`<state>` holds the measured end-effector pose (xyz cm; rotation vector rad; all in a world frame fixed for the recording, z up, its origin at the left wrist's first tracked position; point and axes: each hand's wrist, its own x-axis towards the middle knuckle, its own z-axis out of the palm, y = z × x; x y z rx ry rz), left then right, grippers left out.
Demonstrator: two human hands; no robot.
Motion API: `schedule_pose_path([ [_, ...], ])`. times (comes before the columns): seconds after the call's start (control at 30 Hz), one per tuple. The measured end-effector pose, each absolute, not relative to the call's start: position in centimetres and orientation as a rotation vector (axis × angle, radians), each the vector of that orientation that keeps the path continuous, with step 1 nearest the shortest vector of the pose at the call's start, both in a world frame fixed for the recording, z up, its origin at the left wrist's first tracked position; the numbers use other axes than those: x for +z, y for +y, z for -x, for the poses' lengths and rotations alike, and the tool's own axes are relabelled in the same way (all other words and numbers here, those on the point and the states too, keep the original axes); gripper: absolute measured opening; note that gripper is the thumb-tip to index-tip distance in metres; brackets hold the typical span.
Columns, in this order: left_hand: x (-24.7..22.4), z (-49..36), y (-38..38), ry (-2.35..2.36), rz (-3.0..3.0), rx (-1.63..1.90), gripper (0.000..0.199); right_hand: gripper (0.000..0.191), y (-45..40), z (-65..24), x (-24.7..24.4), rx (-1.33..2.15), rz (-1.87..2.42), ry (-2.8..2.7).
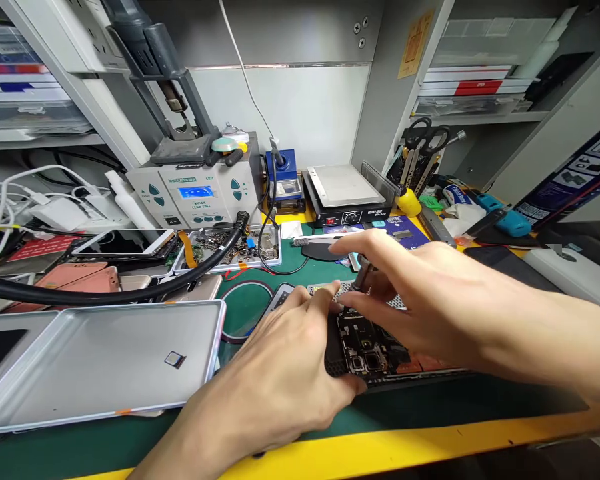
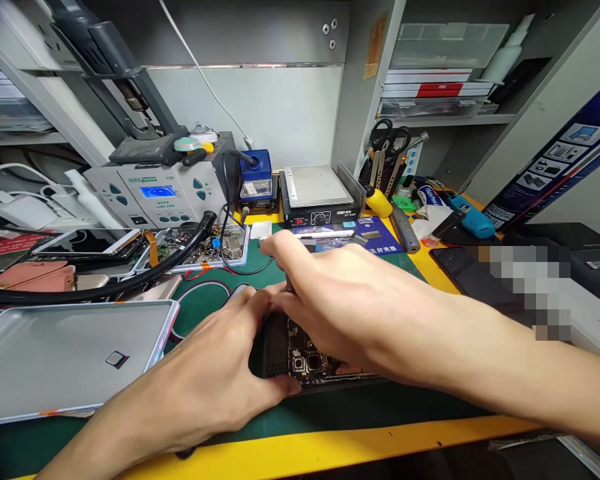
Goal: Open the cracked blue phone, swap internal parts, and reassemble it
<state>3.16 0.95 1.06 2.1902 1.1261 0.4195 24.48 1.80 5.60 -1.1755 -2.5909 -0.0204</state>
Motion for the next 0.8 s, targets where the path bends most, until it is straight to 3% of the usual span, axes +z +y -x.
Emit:
schedule_pose_path([
  [0.2, 0.49, -3.09, 0.91, 1.071, -2.219, 0.445, 0.044, 0.013, 1.96, -24.17, 6.21, 0.004, 1.049, -2.747],
  [0.67, 0.53, -3.11, 1.02, 1.056, -2.241, 0.492, 0.038, 0.02, 2.01, -24.16, 5.9, 0.012, 1.131, -2.695],
  [0.8, 0.51, -2.99, 0.95, 1.044, -2.222, 0.486, 0.044, 0.017, 1.71, -23.98, 6.2, 0.165, 1.084, -2.742],
])
